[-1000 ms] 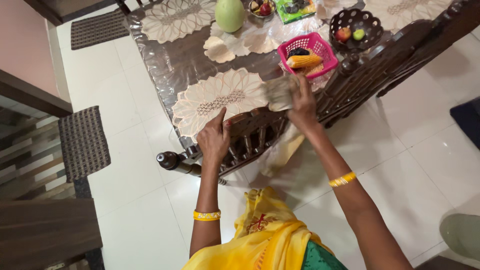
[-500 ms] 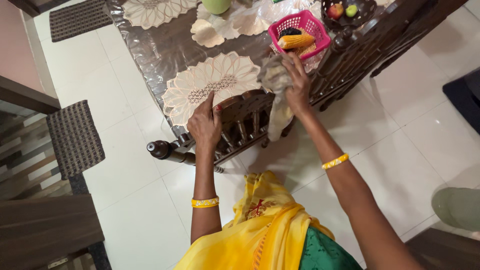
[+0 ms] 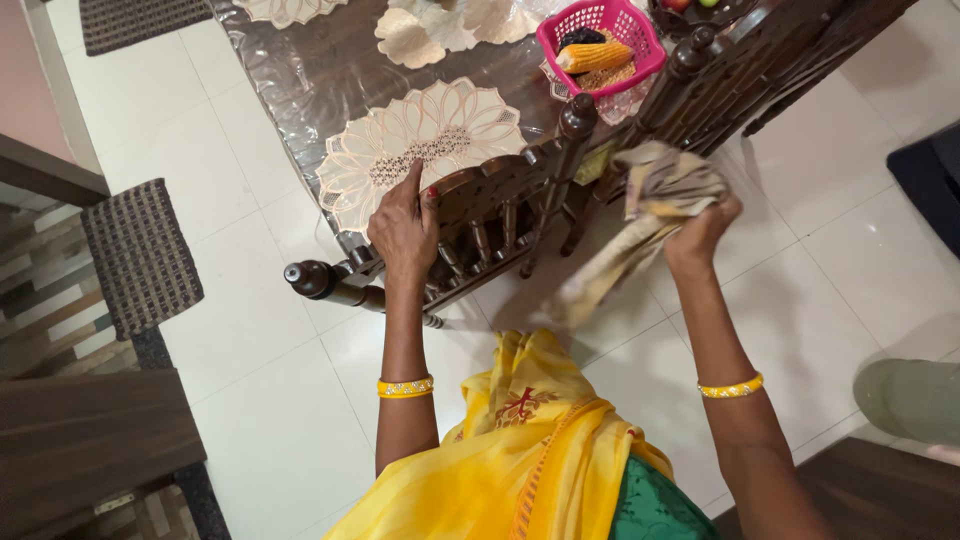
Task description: The person wipes a wooden dining chair with a cloth, cleaning the backrest, seat, and legs. They move around the chair to reach different parts, ensuring thorough coverage of the surfaces.
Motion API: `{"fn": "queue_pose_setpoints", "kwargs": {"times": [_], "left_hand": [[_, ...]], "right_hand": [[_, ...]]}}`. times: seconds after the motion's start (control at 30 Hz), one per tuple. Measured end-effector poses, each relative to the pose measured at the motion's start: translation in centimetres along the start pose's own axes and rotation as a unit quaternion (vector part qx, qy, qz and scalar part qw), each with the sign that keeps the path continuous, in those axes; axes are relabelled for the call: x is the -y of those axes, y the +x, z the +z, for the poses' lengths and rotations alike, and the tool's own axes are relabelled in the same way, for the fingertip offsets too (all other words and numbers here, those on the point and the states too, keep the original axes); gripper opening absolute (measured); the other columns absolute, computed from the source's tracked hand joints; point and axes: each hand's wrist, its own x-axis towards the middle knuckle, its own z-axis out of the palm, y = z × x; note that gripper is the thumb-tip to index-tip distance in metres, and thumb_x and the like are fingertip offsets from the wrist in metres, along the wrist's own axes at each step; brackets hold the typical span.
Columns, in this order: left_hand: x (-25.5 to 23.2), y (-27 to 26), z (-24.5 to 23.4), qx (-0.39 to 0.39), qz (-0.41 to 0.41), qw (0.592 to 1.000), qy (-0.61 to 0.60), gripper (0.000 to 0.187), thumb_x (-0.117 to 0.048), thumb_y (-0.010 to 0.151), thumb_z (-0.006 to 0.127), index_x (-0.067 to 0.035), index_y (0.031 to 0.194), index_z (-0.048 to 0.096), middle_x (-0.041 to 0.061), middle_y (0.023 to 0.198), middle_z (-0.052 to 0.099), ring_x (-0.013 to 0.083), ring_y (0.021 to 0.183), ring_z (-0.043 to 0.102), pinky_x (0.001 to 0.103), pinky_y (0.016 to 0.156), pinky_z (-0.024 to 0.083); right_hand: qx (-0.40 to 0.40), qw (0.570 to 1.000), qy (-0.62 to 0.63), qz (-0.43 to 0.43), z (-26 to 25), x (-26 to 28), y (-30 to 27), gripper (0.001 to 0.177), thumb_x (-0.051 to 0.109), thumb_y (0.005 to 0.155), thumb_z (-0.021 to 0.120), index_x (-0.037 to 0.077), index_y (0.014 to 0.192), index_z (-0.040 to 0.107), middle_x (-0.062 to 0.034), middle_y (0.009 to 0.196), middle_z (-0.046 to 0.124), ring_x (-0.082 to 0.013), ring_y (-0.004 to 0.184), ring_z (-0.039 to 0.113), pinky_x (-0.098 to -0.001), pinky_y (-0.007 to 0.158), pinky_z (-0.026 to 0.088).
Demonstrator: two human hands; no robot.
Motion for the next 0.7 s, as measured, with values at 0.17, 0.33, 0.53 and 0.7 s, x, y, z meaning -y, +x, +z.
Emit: {"fn": "queue_pose_setpoints", "kwargs": {"times": [0.17, 0.33, 0.53, 0.7], "left_hand": [[-0.4, -0.1, -0.4, 0.032, -0.050, 0.998, 0.018, 0.050, -0.045, 0.101, 0.048, -0.026, 0.145, 0.060, 0.018, 0.106, 0.074, 0.0355, 0.097, 0.070, 0.051, 0.086, 0.053], [0.1, -0.1, -0.3, 0.019, -0.011, 0.999, 0.030, 0.048, -0.043, 0.103, 0.048, -0.022, 0.144, 0.061, 0.019, 0.107, 0.073, 0.0368, 0.098, 0.070, 0.051, 0.084, 0.053], [0.3, -0.1, 0.2, 0.037, 0.007, 0.997, 0.063, 0.050, -0.044, 0.104, 0.044, -0.022, 0.147, 0.057, 0.019, 0.107, 0.074, 0.0338, 0.095, 0.070, 0.049, 0.079, 0.052], [0.6, 0.0, 0.8, 0.071, 0.003, 0.994, 0.080, 0.052, -0.045, 0.106, 0.038, -0.019, 0.150, 0.052, 0.020, 0.112, 0.073, 0.0287, 0.084, 0.070, 0.043, 0.068, 0.051]], "right_hand": [[0.025, 0.996, -0.005, 0.089, -1.5, -2.0, 3.3, 0.024, 0.015, 0.100, 0.055, -0.002, 0.111, 0.067, -0.0169, 0.107, 0.069, -0.0290, 0.095, 0.070, -0.0422, 0.084, 0.059], [0.263, 0.710, -0.653, -0.015, -3.5, -5.6, 5.8, 0.029, 0.018, 0.093, 0.063, -0.005, 0.109, 0.073, -0.0290, 0.102, 0.072, -0.0400, 0.096, 0.069, -0.0464, 0.086, 0.053], [0.203, 0.777, -0.596, -0.002, -1.3, 1.8, 6.7, 0.037, 0.010, 0.076, 0.059, 0.006, 0.109, 0.075, -0.0210, 0.092, 0.074, -0.0370, 0.078, 0.072, -0.0481, 0.074, 0.058], [0.264, 0.542, -0.764, -0.230, 3.6, 7.4, 6.9, 0.036, 0.010, 0.076, 0.063, 0.008, 0.109, 0.077, -0.0181, 0.077, 0.071, -0.0367, 0.069, 0.070, -0.0515, 0.065, 0.054]]}}
